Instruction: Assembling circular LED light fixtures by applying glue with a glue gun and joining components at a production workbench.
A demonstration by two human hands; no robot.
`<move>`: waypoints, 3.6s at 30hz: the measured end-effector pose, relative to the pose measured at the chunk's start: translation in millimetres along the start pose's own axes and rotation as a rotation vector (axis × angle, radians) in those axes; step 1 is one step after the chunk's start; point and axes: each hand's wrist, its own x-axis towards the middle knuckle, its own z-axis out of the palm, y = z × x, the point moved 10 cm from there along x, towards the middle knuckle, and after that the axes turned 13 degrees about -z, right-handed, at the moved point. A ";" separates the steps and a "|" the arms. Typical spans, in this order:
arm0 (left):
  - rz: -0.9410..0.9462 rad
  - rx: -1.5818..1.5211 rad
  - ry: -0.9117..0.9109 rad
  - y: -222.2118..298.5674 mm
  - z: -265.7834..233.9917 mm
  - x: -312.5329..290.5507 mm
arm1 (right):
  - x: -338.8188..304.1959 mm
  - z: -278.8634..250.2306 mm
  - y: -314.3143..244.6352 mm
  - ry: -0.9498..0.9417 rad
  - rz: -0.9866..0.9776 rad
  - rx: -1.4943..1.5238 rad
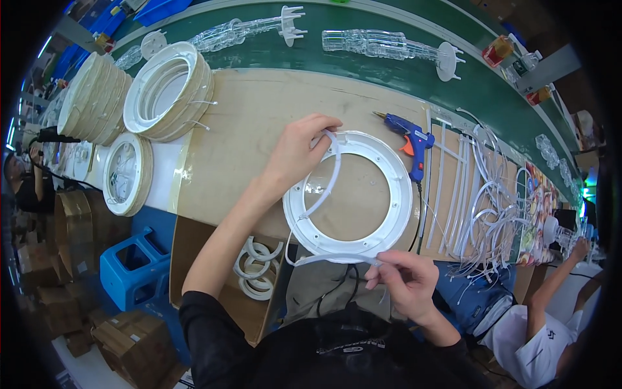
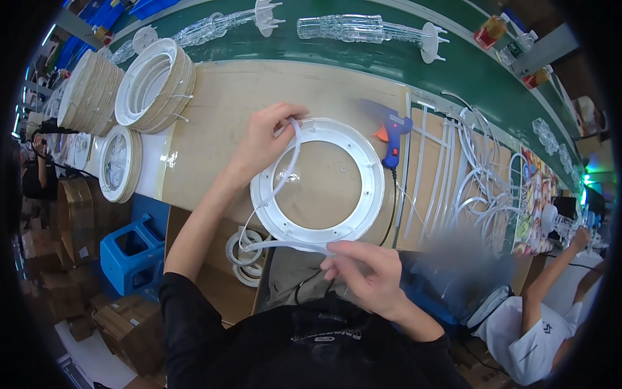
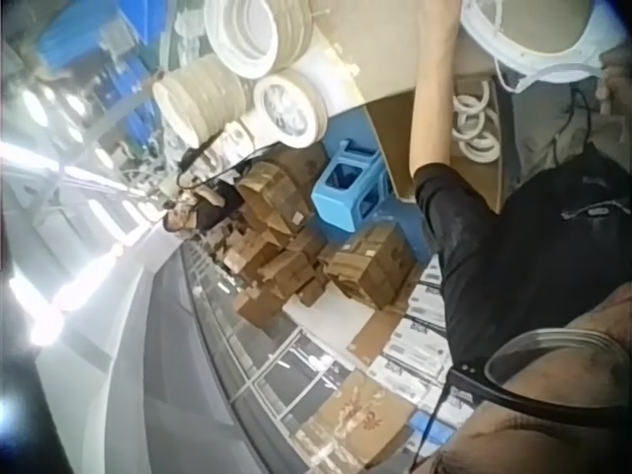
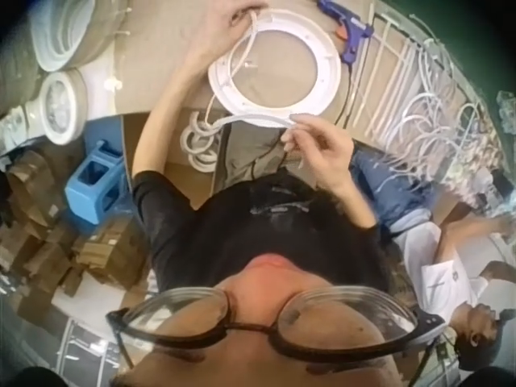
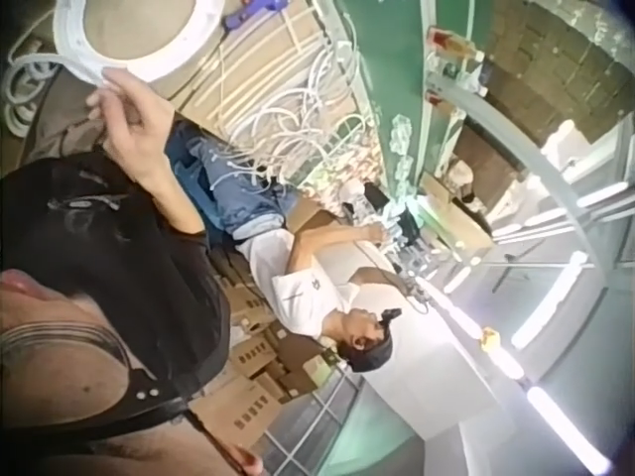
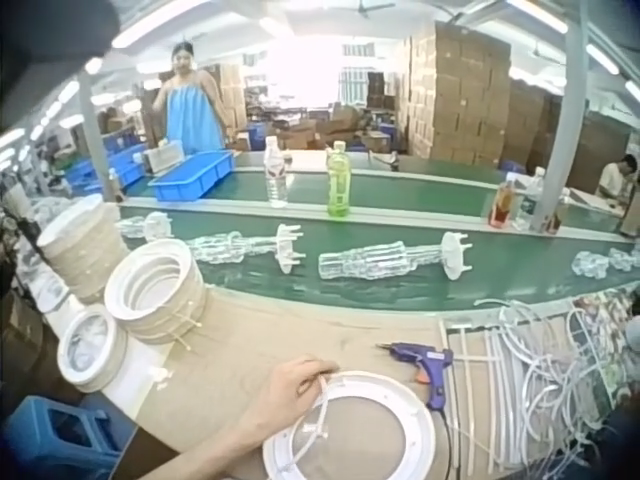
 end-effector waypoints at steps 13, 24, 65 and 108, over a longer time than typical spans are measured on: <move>-0.326 0.126 0.158 10.9 -83.9 -112.3 | -0.6 -78.5 22.5 0.601 -0.045 0.217; -0.423 0.075 0.202 10.3 -53.8 -146.4 | -0.5 -51.2 30.1 0.285 0.088 -0.081; -0.630 -0.111 -0.185 14.5 8.8 -171.2 | 26.5 -52.8 37.8 0.207 0.033 -0.222; -0.686 -0.220 -0.224 1.7 11.5 -172.1 | 37.2 -37.7 43.3 0.131 0.067 -0.108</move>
